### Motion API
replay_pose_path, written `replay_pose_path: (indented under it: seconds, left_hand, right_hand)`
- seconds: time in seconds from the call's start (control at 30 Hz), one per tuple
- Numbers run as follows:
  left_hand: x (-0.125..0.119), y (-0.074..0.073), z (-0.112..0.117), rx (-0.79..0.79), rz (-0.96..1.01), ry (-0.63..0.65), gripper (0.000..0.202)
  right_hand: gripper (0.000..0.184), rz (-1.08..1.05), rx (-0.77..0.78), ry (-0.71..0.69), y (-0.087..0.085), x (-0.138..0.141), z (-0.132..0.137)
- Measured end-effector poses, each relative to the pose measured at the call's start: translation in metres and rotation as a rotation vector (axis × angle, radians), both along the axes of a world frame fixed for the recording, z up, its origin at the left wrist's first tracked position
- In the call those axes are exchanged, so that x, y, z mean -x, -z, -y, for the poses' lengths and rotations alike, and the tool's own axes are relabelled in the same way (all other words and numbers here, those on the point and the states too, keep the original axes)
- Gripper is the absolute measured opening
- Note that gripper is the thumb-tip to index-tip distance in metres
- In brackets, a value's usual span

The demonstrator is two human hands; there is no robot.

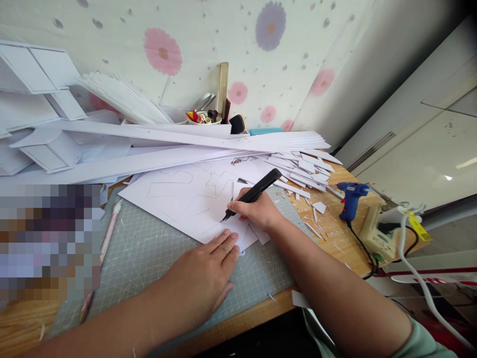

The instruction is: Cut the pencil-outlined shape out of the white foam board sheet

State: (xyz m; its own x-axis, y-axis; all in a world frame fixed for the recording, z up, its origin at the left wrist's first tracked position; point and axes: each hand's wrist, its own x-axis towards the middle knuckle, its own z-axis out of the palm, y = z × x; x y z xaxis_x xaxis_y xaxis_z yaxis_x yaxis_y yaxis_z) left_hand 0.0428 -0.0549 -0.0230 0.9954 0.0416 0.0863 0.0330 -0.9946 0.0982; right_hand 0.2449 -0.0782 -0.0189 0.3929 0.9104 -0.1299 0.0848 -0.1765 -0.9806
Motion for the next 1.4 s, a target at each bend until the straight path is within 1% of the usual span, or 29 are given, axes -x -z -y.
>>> replay_pose_path:
  seconds: [0.17, 0.57, 0.73, 1.0, 1.2, 1.4]
  left_hand:
    - [0.0, -0.001, 0.0, 0.011, 0.014, -0.005, 0.046]
    - [0.001, -0.003, 0.0, -0.077, -0.004, 0.018, 0.047]
    - [0.0, -0.004, 0.0, -0.101, -0.016, 0.023, 0.049]
    - [-0.001, 0.001, -0.002, -0.091, 0.043, 0.031, 0.049]
    - [0.001, 0.0, -0.002, -0.112, 0.061, 0.043, 0.047]
    - [0.001, 0.0, -0.004, -0.089, 0.102, 0.056, 0.046]
  right_hand:
    - [0.027, 0.003, 0.005, 0.005, -0.002, -0.004, -0.001]
    - [0.028, -0.008, -0.005, 0.044, 0.001, -0.016, 0.0]
    - [0.031, 0.024, 0.001, 0.059, 0.001, -0.021, 0.002]
    - [0.03, -0.053, 0.007, 0.079, -0.006, -0.023, 0.004]
    - [0.032, -0.037, 0.025, 0.099, -0.004, -0.031, 0.006]
    - [0.031, -0.014, 0.029, 0.111, -0.004, -0.036, 0.008]
